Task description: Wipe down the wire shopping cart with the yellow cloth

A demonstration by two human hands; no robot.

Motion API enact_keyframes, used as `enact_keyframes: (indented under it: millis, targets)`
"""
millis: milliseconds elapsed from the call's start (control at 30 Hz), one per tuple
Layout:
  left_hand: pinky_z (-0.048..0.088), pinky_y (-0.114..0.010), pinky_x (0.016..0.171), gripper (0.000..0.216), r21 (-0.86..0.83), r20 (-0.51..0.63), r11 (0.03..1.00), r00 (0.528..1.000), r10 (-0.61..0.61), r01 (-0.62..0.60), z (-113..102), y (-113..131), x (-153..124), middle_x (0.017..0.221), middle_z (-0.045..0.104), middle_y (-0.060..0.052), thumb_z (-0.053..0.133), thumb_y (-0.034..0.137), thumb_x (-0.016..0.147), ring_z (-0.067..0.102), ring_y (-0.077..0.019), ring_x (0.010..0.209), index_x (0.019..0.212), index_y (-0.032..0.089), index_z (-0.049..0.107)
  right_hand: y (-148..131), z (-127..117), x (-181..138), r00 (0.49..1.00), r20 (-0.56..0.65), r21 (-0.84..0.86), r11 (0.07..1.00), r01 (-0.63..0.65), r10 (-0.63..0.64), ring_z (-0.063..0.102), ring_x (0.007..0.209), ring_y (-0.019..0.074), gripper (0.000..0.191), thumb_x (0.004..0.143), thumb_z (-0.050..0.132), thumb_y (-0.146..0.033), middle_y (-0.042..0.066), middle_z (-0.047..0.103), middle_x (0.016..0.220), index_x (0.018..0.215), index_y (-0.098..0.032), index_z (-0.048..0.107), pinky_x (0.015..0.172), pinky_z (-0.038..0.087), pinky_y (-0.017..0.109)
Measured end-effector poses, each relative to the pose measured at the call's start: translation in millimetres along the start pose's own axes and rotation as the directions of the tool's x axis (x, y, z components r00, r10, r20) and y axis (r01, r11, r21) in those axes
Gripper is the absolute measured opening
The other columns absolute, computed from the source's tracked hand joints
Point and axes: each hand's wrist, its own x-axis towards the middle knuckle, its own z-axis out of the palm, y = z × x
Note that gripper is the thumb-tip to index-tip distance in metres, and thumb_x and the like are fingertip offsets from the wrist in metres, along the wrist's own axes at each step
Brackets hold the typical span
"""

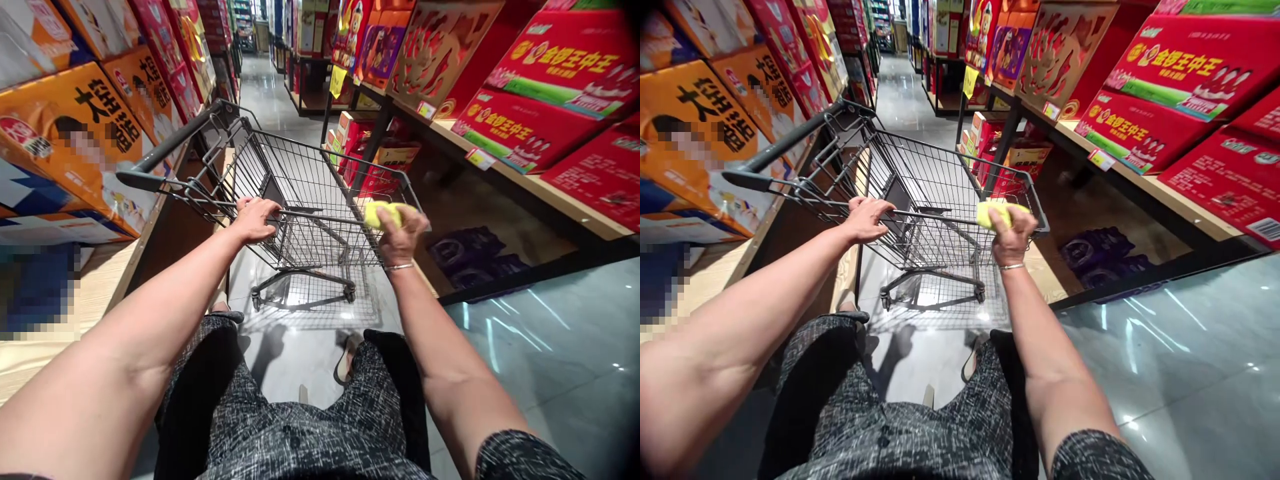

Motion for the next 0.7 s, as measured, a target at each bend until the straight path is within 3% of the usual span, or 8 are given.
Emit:
enact_keyframes:
  millis: [100,233,367,467,567,700]
  targets:
    - [0.024,-0.045,0.102,0.040,0.004,-0.009,1.000,1.000,-0.022,0.022,1,-1,7,0.109,0.067,-0.003,0.056,0.027,0.067,0.052,-0.0280,0.112,0.107,0.026,0.061,5,-14,22,0.996,0.016,-0.014,0.996,-0.086,0.086,0.035,0.123,0.0319,0.052,0.084,0.049,-0.011,0.012,0.039,0.134,0.131,-0.027,0.063,0.102,0.039,0.047]
    - [0.023,-0.047,0.103,0.037,-0.012,-0.024,0.999,0.999,-0.044,0.043,4,-2,12,0.105,0.068,-0.003,0.057,0.028,0.067,0.053,-0.0287,0.110,0.103,0.027,0.062,-35,9,16,0.978,0.152,0.034,0.988,-0.151,0.144,0.040,0.114,0.0316,0.061,0.075,0.048,-0.004,0.014,0.044,0.132,0.131,-0.024,0.062,0.096,0.043,0.046]
    - [0.023,-0.047,0.102,0.038,-0.022,-0.053,0.999,0.998,-0.039,0.037,6,-6,16,0.103,0.068,-0.003,0.057,0.028,0.065,0.052,-0.0291,0.110,0.102,0.027,0.064,-108,30,15,0.983,0.181,0.111,0.994,-0.013,-0.007,0.040,0.116,0.0308,0.068,0.074,0.048,-0.002,0.012,0.047,0.136,0.137,-0.027,0.058,0.095,0.044,0.044]
    - [0.023,-0.046,0.102,0.037,-0.042,-0.062,0.998,0.997,-0.047,0.044,6,-10,17,0.103,0.069,-0.003,0.056,0.027,0.064,0.053,-0.0280,0.110,0.100,0.027,0.065,-133,28,24,0.959,0.220,0.147,0.978,0.151,-0.181,0.042,0.113,0.0280,0.072,0.075,0.048,0.000,0.009,0.048,0.139,0.141,-0.030,0.054,0.094,0.046,0.041]
    - [0.024,-0.045,0.102,0.035,-0.058,-0.058,0.997,0.997,-0.053,0.050,4,-12,19,0.102,0.070,-0.002,0.056,0.027,0.064,0.054,-0.0271,0.110,0.098,0.028,0.065,-103,18,28,0.939,0.262,0.116,0.973,0.201,-0.225,0.045,0.108,0.0261,0.072,0.076,0.047,0.001,0.008,0.052,0.137,0.141,-0.031,0.054,0.089,0.047,0.037]
    - [0.024,-0.045,0.101,0.032,-0.069,-0.036,0.995,0.996,-0.076,0.073,3,-12,25,0.098,0.071,-0.001,0.056,0.029,0.065,0.054,-0.0274,0.110,0.096,0.028,0.066,-14,-2,26,0.955,0.297,-0.063,0.998,0.031,-0.011,0.046,0.101,0.0260,0.068,0.076,0.048,-0.002,0.010,0.057,0.125,0.138,-0.030,0.056,0.079,0.044,0.035]
